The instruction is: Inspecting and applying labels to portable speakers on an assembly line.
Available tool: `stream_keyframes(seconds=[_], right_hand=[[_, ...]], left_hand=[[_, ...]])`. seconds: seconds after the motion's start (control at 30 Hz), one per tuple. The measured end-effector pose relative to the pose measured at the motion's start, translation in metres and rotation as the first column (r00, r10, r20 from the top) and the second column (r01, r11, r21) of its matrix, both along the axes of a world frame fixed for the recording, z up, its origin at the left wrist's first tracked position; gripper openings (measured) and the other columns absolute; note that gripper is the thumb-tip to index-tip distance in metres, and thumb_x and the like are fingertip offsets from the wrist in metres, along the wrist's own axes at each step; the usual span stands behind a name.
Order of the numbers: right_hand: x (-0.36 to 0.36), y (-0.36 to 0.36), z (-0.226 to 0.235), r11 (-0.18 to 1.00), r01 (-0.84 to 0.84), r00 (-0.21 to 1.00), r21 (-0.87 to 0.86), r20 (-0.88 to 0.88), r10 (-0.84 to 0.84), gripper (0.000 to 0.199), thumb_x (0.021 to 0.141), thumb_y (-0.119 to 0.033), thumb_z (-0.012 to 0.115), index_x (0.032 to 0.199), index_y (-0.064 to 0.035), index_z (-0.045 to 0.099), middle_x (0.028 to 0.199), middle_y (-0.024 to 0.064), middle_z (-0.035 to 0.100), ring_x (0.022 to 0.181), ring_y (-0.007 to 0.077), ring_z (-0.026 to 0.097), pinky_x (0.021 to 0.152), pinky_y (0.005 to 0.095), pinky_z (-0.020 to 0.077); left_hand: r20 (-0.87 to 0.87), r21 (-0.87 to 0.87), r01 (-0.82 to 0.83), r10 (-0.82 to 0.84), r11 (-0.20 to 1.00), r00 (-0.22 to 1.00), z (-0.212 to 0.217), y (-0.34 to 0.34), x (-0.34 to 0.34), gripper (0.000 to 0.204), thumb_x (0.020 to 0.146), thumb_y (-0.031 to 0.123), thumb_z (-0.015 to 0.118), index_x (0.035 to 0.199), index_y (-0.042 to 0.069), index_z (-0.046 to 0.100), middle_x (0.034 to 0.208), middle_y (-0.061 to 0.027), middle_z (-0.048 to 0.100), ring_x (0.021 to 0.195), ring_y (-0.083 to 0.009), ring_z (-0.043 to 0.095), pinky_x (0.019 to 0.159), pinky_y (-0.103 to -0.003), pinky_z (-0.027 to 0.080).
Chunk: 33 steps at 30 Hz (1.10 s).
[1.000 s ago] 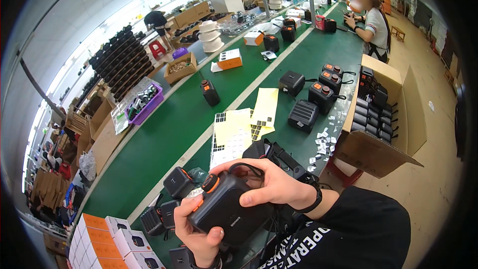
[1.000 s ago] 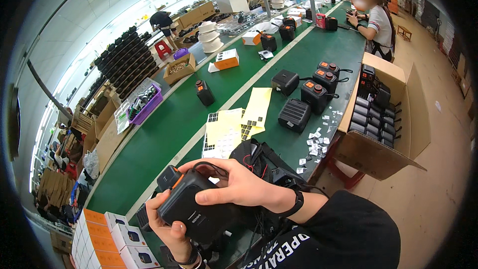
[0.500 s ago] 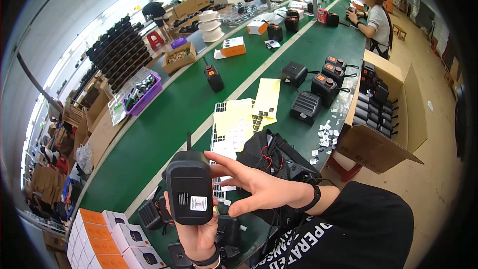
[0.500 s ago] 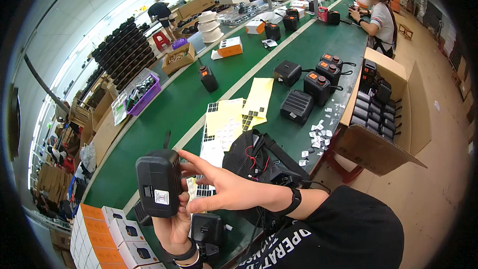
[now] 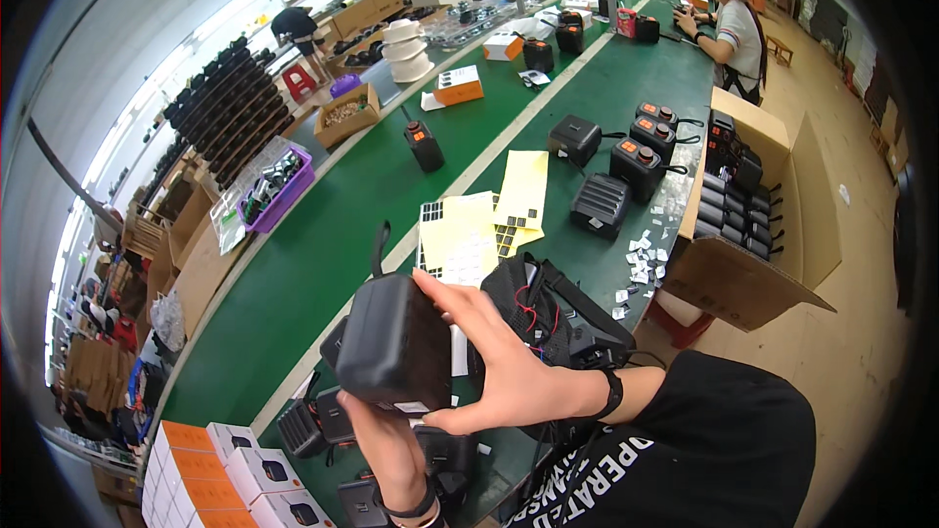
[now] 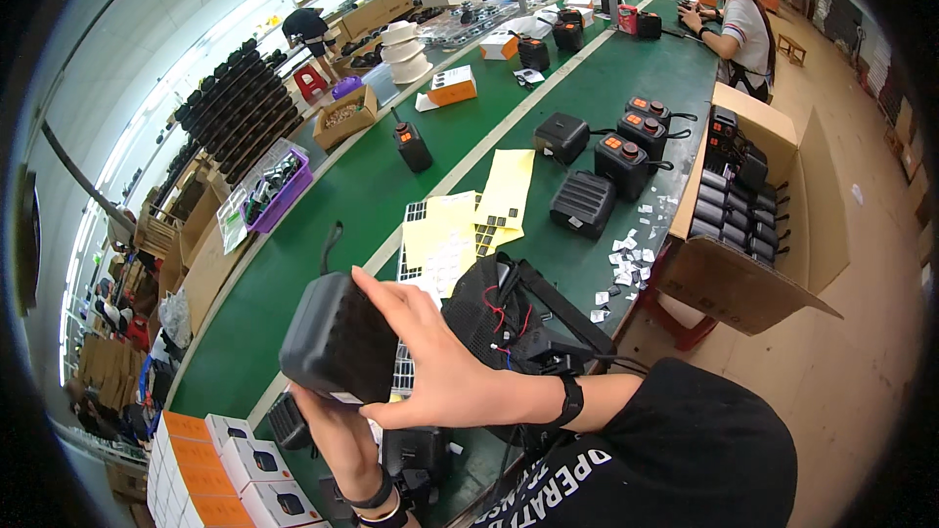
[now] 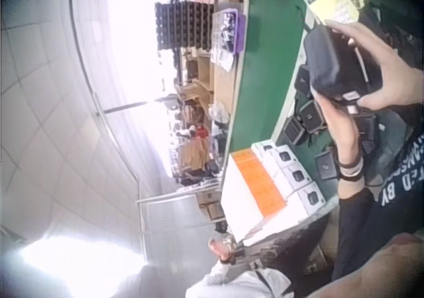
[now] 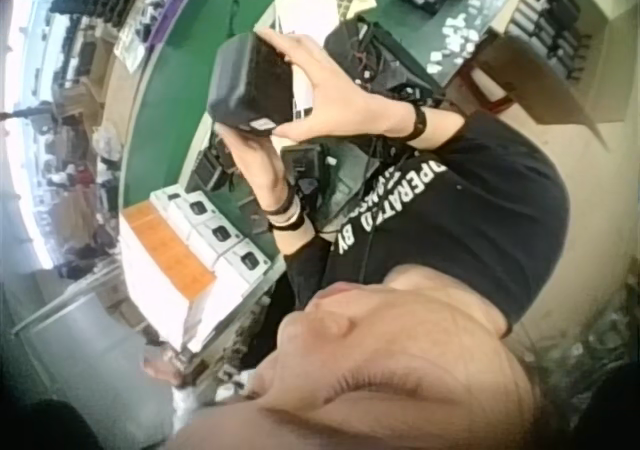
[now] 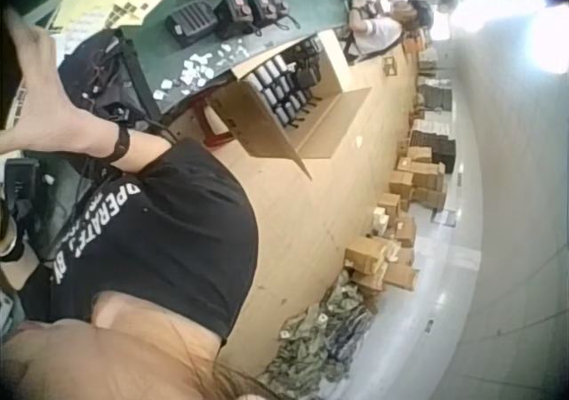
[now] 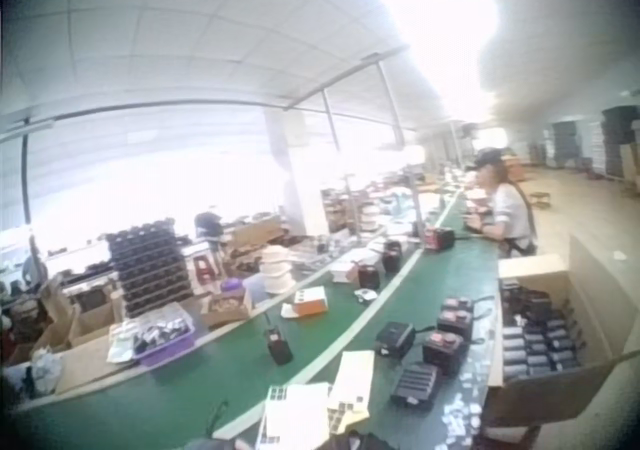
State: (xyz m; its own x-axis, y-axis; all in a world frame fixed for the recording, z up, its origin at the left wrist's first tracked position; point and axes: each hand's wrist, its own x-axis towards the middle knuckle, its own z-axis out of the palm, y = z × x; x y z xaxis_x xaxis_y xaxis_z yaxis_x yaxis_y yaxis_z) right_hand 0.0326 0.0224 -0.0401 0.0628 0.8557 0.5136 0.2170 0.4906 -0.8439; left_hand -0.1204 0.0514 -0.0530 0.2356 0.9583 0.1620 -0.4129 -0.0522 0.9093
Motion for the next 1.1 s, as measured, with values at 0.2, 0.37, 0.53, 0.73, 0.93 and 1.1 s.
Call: stream_keyframes(seconds=[0.2,0.37,0.53,0.73,0.93,1.1], right_hand=[[0.000,0.000,0.004,0.960,0.078,0.980,0.270,0.157,-0.123,0.096,0.064,-0.021,0.076,0.139,0.0029,0.022,0.129,0.0196,0.035,0.115,0.0339,0.034,0.098,0.0419,0.0290],[0.005,-0.001,0.001,0.961,0.059,0.998,0.271,0.013,-0.065,0.090,0.069,-0.025,0.077,0.137,0.0038,0.026,0.135,0.0176,0.036,0.121,0.0290,0.035,0.099,0.0386,0.0306],[0.005,-0.001,-0.003,0.994,-0.039,0.998,0.106,0.059,0.032,0.095,0.068,-0.026,0.079,0.139,-0.0002,0.022,0.139,0.0166,0.029,0.125,0.0278,0.034,0.102,0.0398,0.0294],[-0.008,0.008,-0.027,0.810,-0.543,0.762,-0.221,-0.536,0.364,0.103,0.073,-0.028,0.076,0.141,0.0008,0.005,0.139,0.0198,0.024,0.121,0.0259,0.039,0.099,0.0399,0.0360],[-0.034,-0.002,-0.035,0.670,-0.735,0.407,-0.107,-0.859,0.310,0.097,0.079,-0.018,0.071,0.141,0.0021,-0.001,0.138,0.0215,0.024,0.121,0.0240,0.039,0.097,0.0351,0.0376],[-0.040,-0.016,-0.026,0.873,-0.467,0.680,-0.136,-0.687,0.257,0.111,0.070,-0.017,0.079,0.141,-0.0043,-0.005,0.139,0.0193,0.017,0.127,0.0256,0.032,0.099,0.0372,0.0358]], left_hand=[[-0.150,0.085,-0.017,0.029,0.996,0.988,0.008,-0.006,-0.005,0.054,0.087,0.028,0.052,0.128,-0.004,0.036,0.123,-0.0161,0.049,0.109,-0.0265,0.054,0.091,-0.039,0.046],[0.156,-0.042,0.071,-0.064,0.997,0.986,0.002,-0.006,-0.014,0.057,0.084,0.032,0.055,0.129,0.000,0.038,0.121,-0.0147,0.052,0.103,-0.0289,0.058,0.087,-0.042,0.049],[-0.022,0.028,-0.068,0.068,0.997,0.997,0.026,-0.011,-0.016,0.075,0.067,0.019,0.074,0.128,-0.005,0.037,0.122,-0.0158,0.050,0.110,-0.0254,0.052,0.095,-0.034,0.041],[-0.408,0.531,-0.224,0.478,0.817,0.778,0.041,-0.017,-0.011,0.088,0.054,-0.005,0.070,0.134,-0.002,0.033,0.117,-0.0159,0.050,0.103,-0.0221,0.052,0.093,-0.031,0.040],[-0.367,0.670,-0.189,0.541,0.718,0.756,0.038,-0.019,-0.023,0.127,0.044,0.015,0.088,0.141,0.001,0.008,0.110,-0.0125,0.051,0.099,-0.0212,0.053,0.088,-0.030,0.043],[-0.349,0.646,-0.154,0.469,0.747,0.811,0.043,-0.021,-0.030,0.129,0.043,0.016,0.089,0.141,0.001,0.007,0.109,-0.0114,0.051,0.098,-0.0204,0.053,0.091,-0.032,0.042]])
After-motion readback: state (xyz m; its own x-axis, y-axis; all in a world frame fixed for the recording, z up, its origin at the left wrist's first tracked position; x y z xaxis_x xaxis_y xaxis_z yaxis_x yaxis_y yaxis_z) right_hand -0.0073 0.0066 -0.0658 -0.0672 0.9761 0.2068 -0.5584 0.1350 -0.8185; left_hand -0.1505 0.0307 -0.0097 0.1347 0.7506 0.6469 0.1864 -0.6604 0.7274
